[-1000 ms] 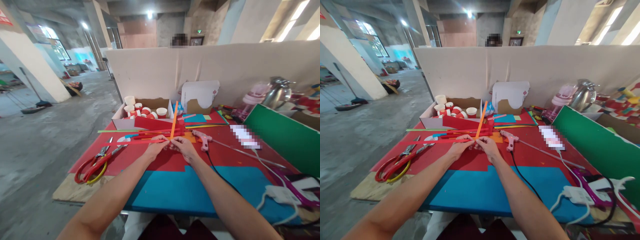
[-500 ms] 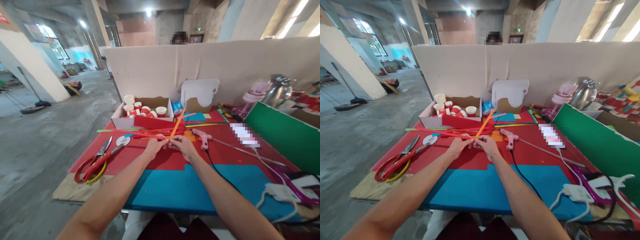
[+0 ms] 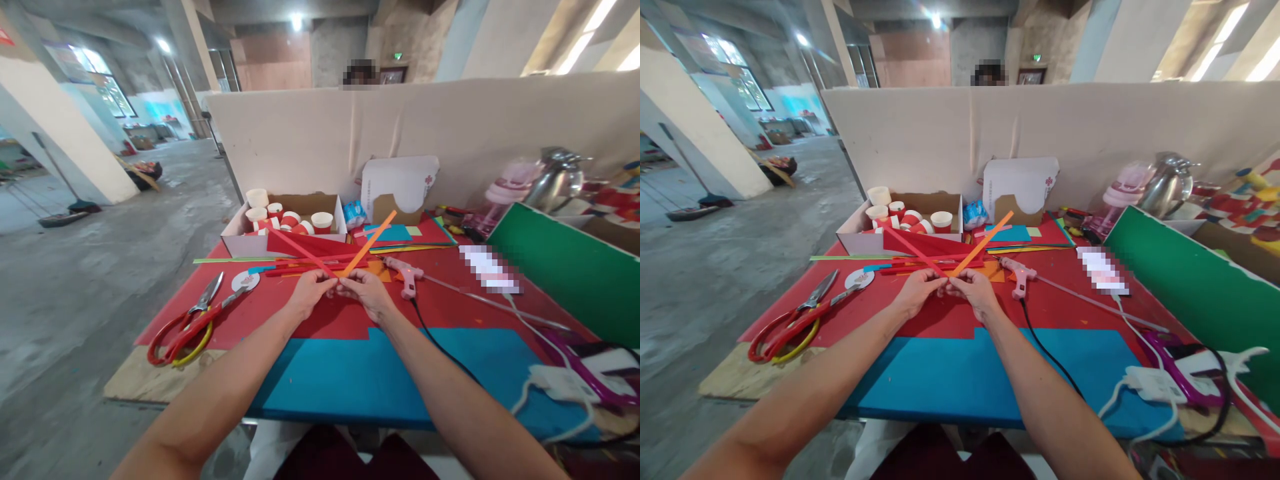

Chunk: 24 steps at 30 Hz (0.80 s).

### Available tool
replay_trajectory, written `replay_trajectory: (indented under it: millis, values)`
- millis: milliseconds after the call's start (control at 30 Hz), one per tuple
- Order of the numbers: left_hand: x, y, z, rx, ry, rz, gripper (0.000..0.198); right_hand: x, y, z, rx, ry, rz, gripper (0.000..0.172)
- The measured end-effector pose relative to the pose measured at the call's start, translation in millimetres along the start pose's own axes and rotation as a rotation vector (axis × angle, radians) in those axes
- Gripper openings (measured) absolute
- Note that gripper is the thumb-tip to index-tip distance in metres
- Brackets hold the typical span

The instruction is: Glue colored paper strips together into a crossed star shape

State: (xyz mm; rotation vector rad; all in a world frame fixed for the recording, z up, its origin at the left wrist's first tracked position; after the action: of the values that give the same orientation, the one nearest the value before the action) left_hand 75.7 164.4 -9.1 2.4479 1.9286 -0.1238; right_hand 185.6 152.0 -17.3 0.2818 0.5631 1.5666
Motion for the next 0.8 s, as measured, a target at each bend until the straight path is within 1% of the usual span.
replay_trajectory:
  millis: [167,333,467,600,800]
  values:
    - [0.0,-0.4,-0.9,-0.078,0.0,0.01,0.02,-0.1,1.9,0.3,0.053,0.017,0.023,0.015]
    - [1.3,-1.7,-2.1,-0.023,0.023,0.011,0.019,1.8,-1.3,-4.0,0.077,0.065,0.008,0.007]
    - [1.9,-2.3,-1.5,0.002,0.032,0.003,0.018,3.7,-3.6,-7.6,0.028,0.055,0.005,0.013]
    - [1.2,-2.5,-1.2,0.034,0.01,-0.006,0.017,2.9,-4.6,-7.1,0.01,0.027,-0.006,0.02]
    - [-0.6,0.3,-1.7,0.052,-0.016,0.018,0.015,-1.5,2.9,-4.9,-0.015,0.047,0.042,0.028]
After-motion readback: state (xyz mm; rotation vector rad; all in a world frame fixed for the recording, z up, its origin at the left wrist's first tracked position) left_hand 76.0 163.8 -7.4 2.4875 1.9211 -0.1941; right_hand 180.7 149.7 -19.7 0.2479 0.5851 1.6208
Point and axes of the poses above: each hand's wrist, its own x-axis towards the middle knuckle, its own y-axis out of the palm, z = x × y, the point moved 10 cm from there along x, towards the middle knuckle, and after that the axes turned 11 degrees about x, right-handed, at the moved point
